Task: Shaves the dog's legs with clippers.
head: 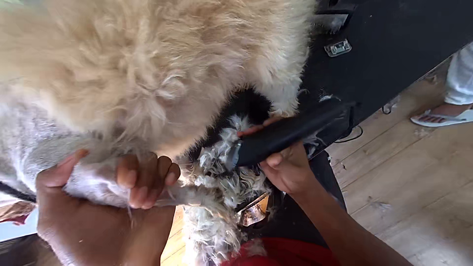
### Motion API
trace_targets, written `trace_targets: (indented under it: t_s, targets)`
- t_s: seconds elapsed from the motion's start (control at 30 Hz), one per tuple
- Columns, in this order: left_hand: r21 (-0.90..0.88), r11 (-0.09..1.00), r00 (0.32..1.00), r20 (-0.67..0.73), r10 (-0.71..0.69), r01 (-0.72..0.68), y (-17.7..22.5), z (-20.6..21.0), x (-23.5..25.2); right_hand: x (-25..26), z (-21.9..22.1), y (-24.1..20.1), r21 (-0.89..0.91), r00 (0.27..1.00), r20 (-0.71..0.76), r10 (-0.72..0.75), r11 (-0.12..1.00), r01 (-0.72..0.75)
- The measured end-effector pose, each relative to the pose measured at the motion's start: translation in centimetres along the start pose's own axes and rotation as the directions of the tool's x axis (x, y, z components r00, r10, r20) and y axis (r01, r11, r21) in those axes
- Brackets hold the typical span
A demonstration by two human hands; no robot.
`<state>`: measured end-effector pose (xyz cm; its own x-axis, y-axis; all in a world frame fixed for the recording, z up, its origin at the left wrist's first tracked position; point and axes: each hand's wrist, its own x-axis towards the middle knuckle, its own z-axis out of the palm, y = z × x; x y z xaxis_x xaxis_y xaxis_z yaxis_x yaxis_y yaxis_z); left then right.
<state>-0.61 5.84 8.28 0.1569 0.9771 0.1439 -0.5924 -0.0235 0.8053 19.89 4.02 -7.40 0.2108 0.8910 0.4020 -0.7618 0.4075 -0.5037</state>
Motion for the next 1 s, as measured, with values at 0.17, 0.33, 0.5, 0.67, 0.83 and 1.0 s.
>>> trace_targets:
  t_s: [0.17, 0.33, 0.5, 0.67, 0.83, 1.0]
  targets:
    - [-0.144, 0.989, 0.995, 0.105, 0.003, 0.012, 0.1, -0.1, 0.4, 3.4, 1.9, 3.3, 0.166, 0.982, 0.183, -0.044, 0.986, 0.014]
    - [-0.162, 0.986, 0.992, 0.123, -0.027, 0.047, 0.2, 0.5, 0.6, 4.1, 2.9, 3.7, 0.155, 0.946, 0.324, 0.02, 0.985, -0.074]
    - [-0.236, 0.966, 0.981, 0.187, -0.061, 0.105, 0.3, 0.2, 0.8, 3.5, 1.3, 2.7, 0.197, 0.89, 0.444, 0.106, 0.957, -0.212]
    - [-0.265, 0.962, 0.983, 0.184, -0.01, 0.06, 0.2, 0.2, 1.3, 2.7, 1.2, 1.6, 0.354, 0.859, 0.487, 0.157, 0.864, -0.358]
    - [-0.223, 0.975, 0.987, 0.159, 0.033, 0.003, -0.4, 1.7, 1.0, 2.8, 4.2, 3.3, 0.447, 0.966, 0.228, 0.125, 0.868, -0.217]
    - [-0.231, 0.973, 0.988, 0.145, 0.049, -0.014, -0.2, 1.4, 0.9, 0.2, 4.9, 3.8, 0.467, 0.952, 0.246, 0.182, 0.838, -0.281]
